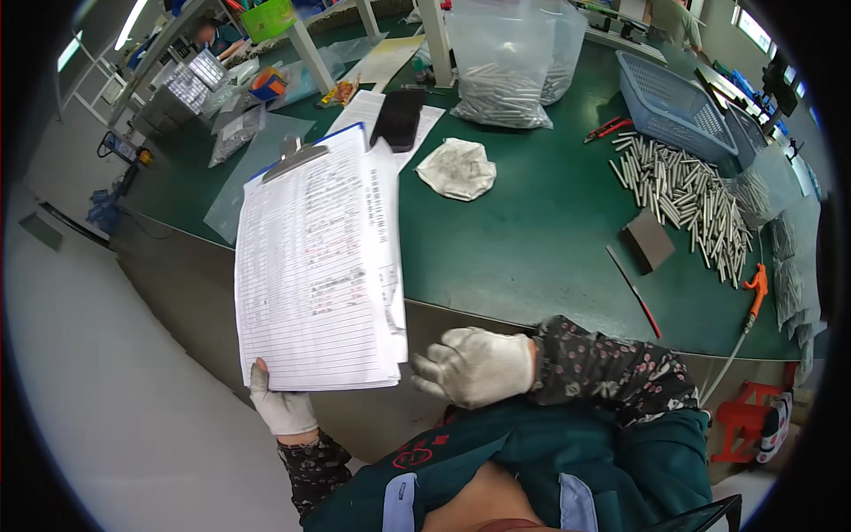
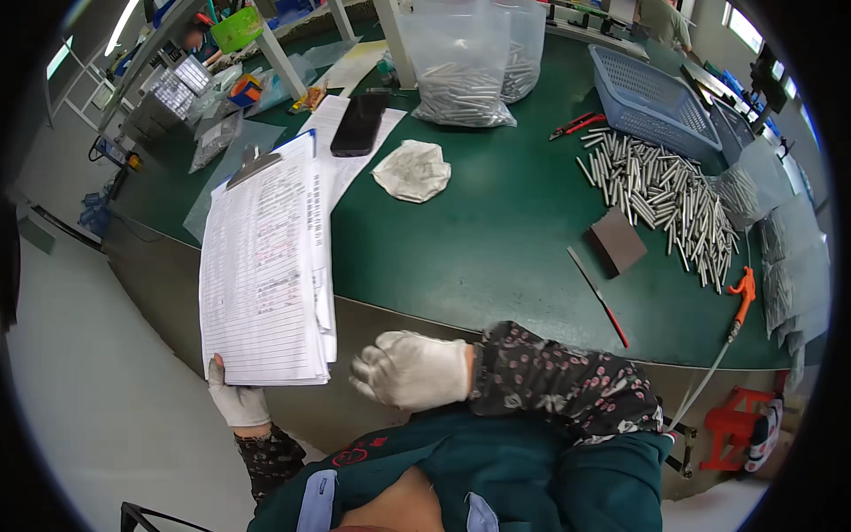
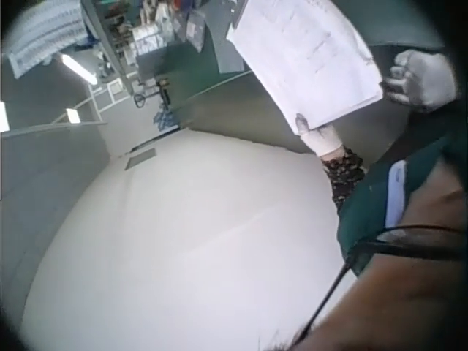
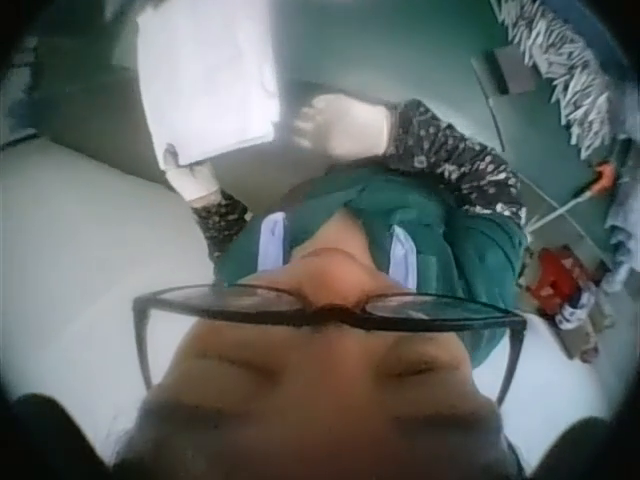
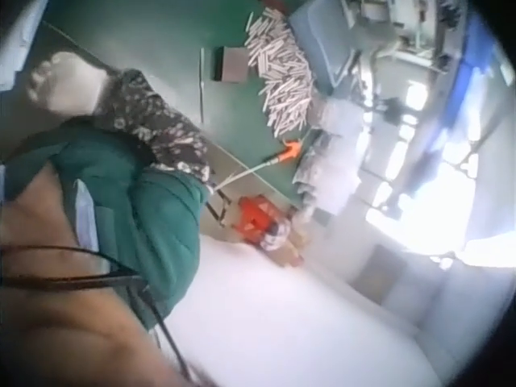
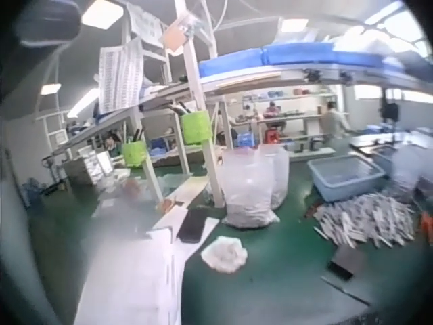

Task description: The worker is inspecting cylindrical metal tubes, cleaning them with a compressed air gun, reviewing technical documentation on a clipboard, and packaging the parts into plastic bags.

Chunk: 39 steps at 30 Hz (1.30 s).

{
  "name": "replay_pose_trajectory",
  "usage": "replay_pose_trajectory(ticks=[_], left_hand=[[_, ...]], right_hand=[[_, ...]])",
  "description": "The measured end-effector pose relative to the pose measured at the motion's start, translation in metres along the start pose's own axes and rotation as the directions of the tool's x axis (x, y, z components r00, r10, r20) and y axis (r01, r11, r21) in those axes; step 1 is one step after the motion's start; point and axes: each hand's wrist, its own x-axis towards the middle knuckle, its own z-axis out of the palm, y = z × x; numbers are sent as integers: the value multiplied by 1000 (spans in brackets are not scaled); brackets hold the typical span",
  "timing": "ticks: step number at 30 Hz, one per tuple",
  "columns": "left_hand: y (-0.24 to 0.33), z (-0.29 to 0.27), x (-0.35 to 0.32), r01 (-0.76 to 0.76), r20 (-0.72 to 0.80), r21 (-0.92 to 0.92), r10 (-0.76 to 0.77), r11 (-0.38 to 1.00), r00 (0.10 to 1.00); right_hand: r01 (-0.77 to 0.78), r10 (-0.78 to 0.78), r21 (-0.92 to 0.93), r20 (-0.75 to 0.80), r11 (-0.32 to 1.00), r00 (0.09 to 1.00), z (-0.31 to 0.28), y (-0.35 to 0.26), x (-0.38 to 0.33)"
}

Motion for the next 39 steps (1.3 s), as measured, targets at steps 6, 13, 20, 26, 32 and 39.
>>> replay_pose_trajectory(ticks=[6,13,20,26,32,39], left_hand=[[-81,23,-43,212,122,33,-215,977,969],[-150,34,-104,354,120,159,-374,922,920],[-107,-5,-67,358,414,748,-815,558,406],[-34,27,-35,-39,311,941,-810,337,498],[-45,71,-3,-541,651,751,-284,380,704],[-79,100,45,-890,896,438,-143,128,420]], right_hand=[[-579,591,155,-364,800,719,-35,-46,-113],[-694,696,169,-384,699,607,-43,-71,-149],[-785,786,64,-93,617,611,-47,-58,-152],[-767,769,-67,95,638,632,-57,-46,-148],[-701,714,-168,295,693,635,-67,-41,-135],[-719,739,-178,217,672,637,-71,-40,-127]])
